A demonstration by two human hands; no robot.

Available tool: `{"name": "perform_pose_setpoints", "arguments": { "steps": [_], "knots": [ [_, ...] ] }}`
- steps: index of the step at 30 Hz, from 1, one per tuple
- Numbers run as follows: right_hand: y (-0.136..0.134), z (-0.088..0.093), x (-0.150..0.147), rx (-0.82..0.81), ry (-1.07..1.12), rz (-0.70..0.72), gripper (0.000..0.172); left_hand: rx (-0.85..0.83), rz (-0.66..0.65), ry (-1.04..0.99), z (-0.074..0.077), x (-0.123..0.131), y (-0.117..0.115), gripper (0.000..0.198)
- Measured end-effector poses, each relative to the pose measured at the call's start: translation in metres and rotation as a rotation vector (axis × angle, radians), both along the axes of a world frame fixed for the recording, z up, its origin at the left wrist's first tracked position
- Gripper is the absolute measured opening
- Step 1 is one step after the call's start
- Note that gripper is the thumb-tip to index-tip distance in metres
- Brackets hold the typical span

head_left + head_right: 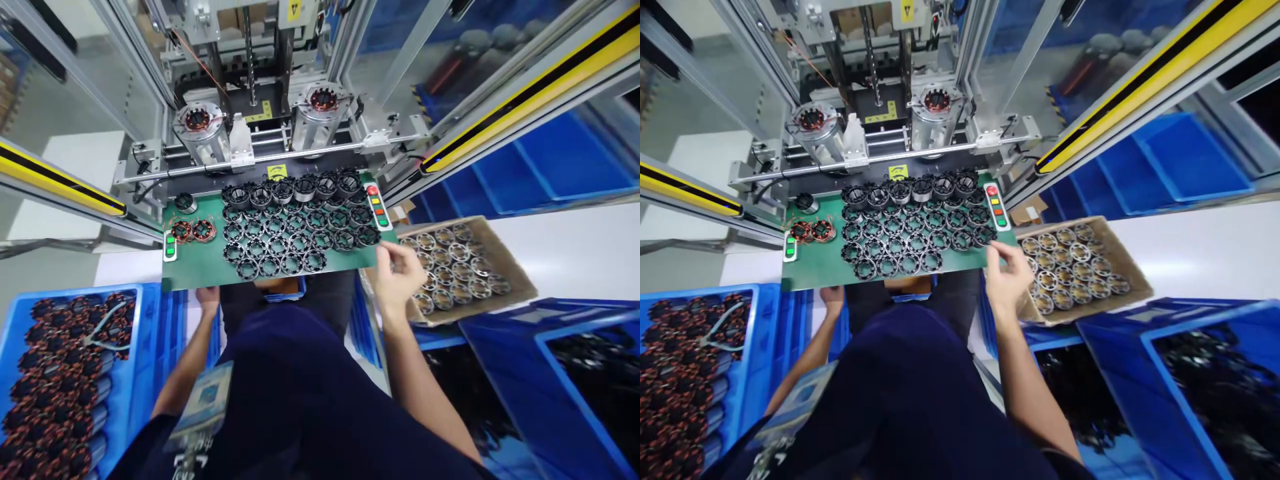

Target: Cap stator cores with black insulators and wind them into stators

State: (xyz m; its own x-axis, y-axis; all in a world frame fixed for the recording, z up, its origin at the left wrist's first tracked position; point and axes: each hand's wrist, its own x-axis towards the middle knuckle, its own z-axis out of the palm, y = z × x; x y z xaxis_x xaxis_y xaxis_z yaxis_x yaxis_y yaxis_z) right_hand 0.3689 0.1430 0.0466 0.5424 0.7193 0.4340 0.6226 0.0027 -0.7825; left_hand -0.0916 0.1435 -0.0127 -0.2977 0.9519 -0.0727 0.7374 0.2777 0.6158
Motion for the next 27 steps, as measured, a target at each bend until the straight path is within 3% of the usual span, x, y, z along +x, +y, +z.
{"name": "perform_pose_setpoints", "arguments": {
  "steps": [3, 5, 7, 9, 12, 16, 18, 20, 22, 27],
  "knots": [
    [-0.058, -0.064, -0.004, -0.066, 0.108, -0.115, 0.045, 0.110, -0.080, 0.037, -0.018, 0.015, -0.037, 0.036],
    [-0.091, -0.105, -0.012, -0.161, 0.157, -0.072, 0.043, 0.199, -0.196, 0.043, -0.026, 0.027, -0.065, 0.033],
    [-0.119, -0.140, -0.019, -0.275, 0.190, 0.045, 0.040, 0.300, -0.327, 0.044, -0.023, 0.036, -0.083, 0.034],
    [-0.142, -0.169, -0.021, -0.377, 0.212, 0.173, 0.038, 0.405, -0.443, 0.049, -0.007, 0.038, -0.081, 0.038],
    [-0.164, -0.203, -0.013, -0.484, 0.233, 0.270, 0.037, 0.543, -0.544, 0.088, 0.041, 0.036, -0.036, 0.041],
    [-0.173, -0.237, 0.006, -0.556, 0.257, 0.268, 0.037, 0.625, -0.585, 0.202, 0.118, 0.048, 0.071, 0.029],
    [-0.171, -0.249, 0.013, -0.574, 0.275, 0.273, 0.038, 0.614, -0.610, 0.270, 0.144, 0.060, 0.126, 0.029],
    [-0.170, -0.259, 0.017, -0.581, 0.296, 0.270, 0.037, 0.575, -0.661, 0.332, 0.158, 0.070, 0.171, 0.035],
    [-0.170, -0.266, 0.016, -0.578, 0.321, 0.238, 0.038, 0.519, -0.729, 0.382, 0.162, 0.074, 0.204, 0.037],
    [-0.178, -0.281, 0.012, -0.559, 0.403, 0.027, 0.040, 0.397, -0.872, 0.436, 0.153, 0.063, 0.243, 0.033]
  ]
}}
